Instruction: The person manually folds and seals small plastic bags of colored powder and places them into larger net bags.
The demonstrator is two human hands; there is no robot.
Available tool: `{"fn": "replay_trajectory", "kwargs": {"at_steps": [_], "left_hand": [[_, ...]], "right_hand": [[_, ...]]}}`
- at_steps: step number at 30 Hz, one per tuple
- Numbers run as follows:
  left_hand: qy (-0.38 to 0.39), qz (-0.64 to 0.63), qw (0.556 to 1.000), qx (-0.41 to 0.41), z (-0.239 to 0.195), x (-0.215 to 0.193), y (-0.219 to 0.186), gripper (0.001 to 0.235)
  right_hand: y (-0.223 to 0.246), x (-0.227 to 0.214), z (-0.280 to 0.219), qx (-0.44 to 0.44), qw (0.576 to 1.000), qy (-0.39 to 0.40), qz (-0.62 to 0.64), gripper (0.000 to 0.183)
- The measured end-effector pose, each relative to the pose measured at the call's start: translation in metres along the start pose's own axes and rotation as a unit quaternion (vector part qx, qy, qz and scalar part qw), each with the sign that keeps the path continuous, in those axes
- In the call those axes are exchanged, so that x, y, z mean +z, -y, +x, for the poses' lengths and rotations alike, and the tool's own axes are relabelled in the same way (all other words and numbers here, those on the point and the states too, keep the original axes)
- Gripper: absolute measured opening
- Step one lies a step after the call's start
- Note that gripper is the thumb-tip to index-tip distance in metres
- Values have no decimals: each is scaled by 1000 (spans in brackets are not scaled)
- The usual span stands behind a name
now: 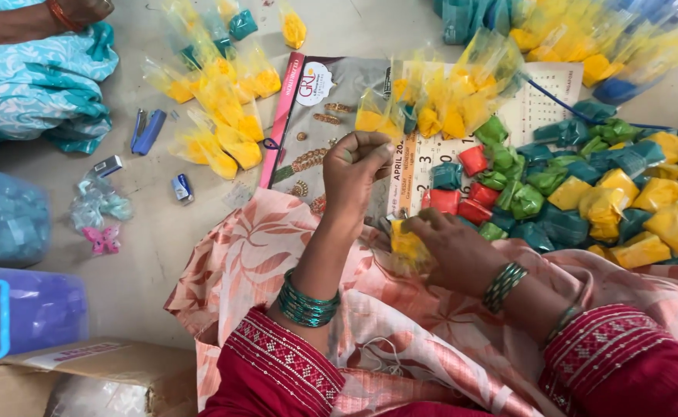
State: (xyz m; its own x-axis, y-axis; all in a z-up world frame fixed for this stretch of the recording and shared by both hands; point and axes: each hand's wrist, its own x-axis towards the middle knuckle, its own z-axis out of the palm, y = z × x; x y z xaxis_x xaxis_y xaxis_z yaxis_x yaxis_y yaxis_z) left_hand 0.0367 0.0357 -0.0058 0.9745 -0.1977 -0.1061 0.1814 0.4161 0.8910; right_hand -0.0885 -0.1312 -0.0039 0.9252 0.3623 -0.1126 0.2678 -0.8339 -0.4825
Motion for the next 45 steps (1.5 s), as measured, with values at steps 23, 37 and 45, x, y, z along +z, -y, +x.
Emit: {"fn": "replay_trajectory", "kwargs": {"at_steps": [23,37,45], "left_hand": [[187,132,972,45,-3,12,33,49],[218,21,976,14,-35,50,4,45],[145,-34,987,66,-39,54,-22,48]], "right_hand": [[-40,-108,4,82,885,-215,405,16],[1,-140,-5,55,800,-222,554,26],[3,-97,4,4,795,-219,566,27]]}}
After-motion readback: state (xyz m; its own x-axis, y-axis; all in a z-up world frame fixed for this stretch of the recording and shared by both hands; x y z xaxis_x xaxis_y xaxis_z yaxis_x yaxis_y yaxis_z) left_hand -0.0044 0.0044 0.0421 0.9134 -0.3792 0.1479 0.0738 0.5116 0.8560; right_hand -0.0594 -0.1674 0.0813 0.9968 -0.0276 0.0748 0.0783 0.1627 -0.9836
